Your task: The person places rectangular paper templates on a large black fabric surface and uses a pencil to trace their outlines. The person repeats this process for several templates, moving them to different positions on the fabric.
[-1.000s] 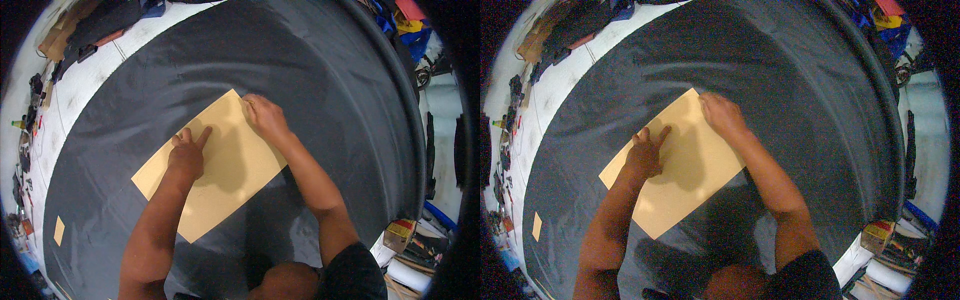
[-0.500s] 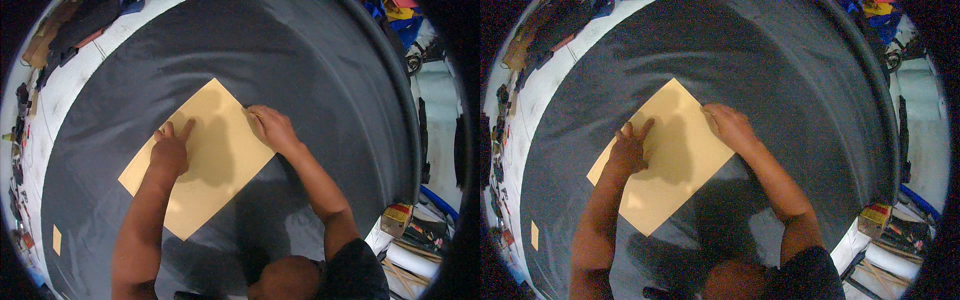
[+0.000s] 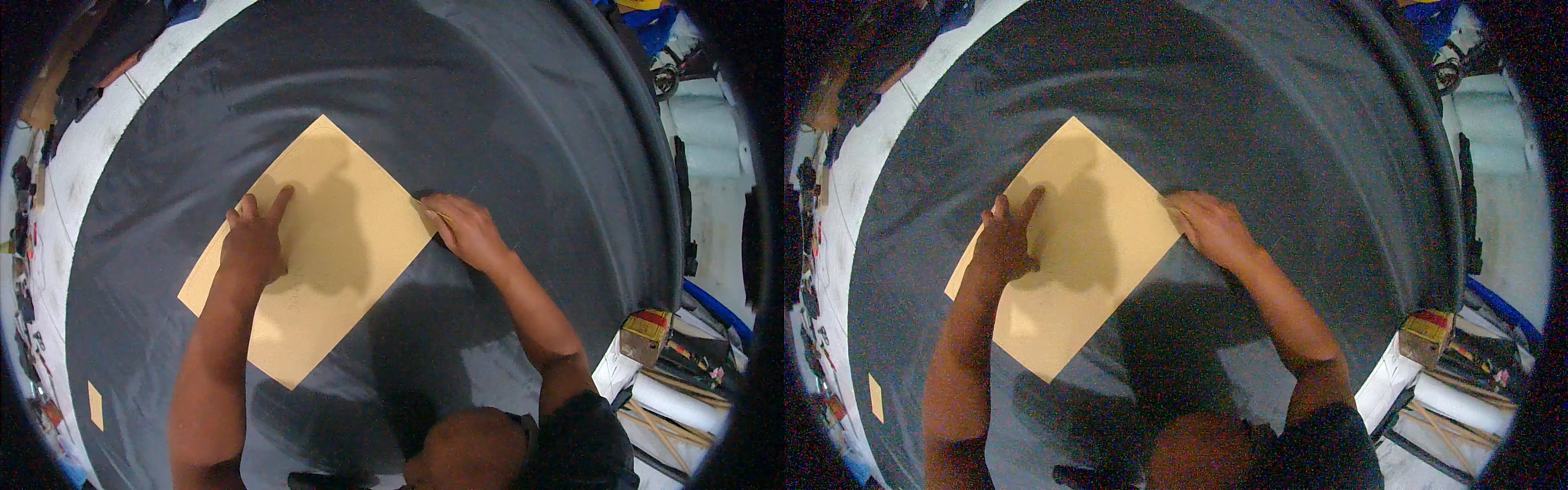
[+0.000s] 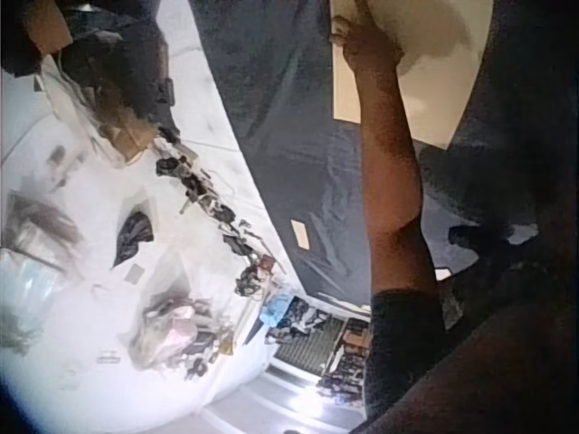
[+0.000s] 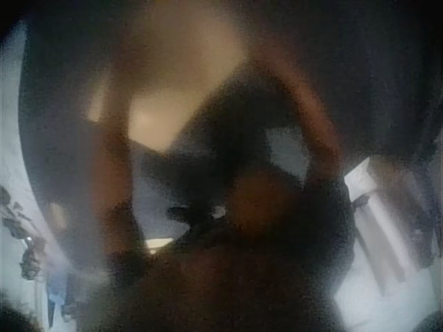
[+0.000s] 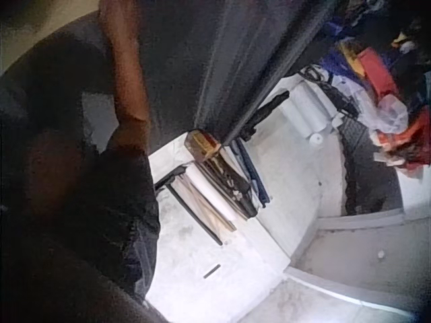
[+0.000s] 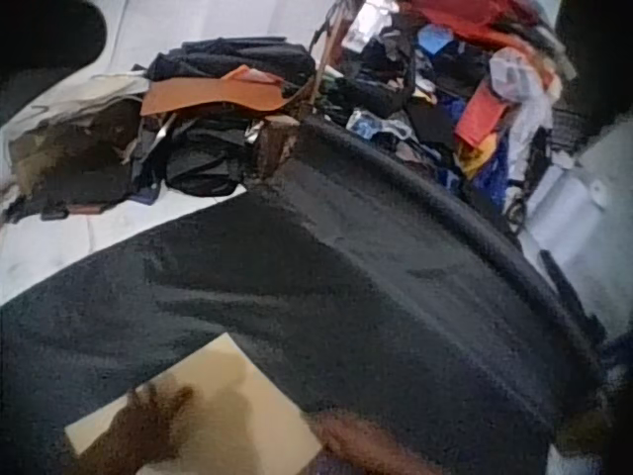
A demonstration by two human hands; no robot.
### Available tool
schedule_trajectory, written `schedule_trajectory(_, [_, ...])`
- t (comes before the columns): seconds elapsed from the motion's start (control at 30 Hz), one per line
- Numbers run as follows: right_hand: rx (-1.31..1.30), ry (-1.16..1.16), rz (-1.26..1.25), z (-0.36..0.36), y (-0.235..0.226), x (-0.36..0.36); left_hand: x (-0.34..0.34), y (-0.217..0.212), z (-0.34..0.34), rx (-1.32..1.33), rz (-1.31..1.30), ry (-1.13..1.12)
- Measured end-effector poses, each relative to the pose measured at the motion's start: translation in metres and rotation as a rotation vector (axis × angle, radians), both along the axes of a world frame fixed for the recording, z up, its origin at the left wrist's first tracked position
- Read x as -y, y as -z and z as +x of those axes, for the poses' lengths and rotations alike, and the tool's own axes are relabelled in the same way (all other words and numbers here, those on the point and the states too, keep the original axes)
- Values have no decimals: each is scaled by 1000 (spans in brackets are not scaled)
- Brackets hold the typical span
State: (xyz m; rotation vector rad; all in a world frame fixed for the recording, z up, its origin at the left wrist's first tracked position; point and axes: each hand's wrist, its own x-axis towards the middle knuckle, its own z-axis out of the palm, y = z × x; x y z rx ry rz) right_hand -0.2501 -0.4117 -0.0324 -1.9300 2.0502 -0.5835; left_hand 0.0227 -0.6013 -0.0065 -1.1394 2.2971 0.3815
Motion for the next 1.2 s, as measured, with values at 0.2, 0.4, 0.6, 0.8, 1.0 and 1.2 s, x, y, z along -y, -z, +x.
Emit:
schedule_trajectory(0.2, [-18,54,176,-5,-3,-32,-1,6,9,-18,-34,16])
schedule_trajectory(0.4, [16,46,71,-3,-5,-32,0,1,7,-14,-50,20])
schedule_trajectory(0.6, [41,58,119,-6,-2,-39,0,3,2,-17,-7,14])
schedule_trajectory(0.8, [129,150,-90,-1,-4,-42,0,-2,3,-25,-22,-4])
schedule_trajectory(1.0, [299,131,-6,36,-1,-61,-31,16,35,-361,-102,-55])
schedule_trajectory(1.2, [424,-100,-120,90,13,-89,-169,23,97,-562,-56,25])
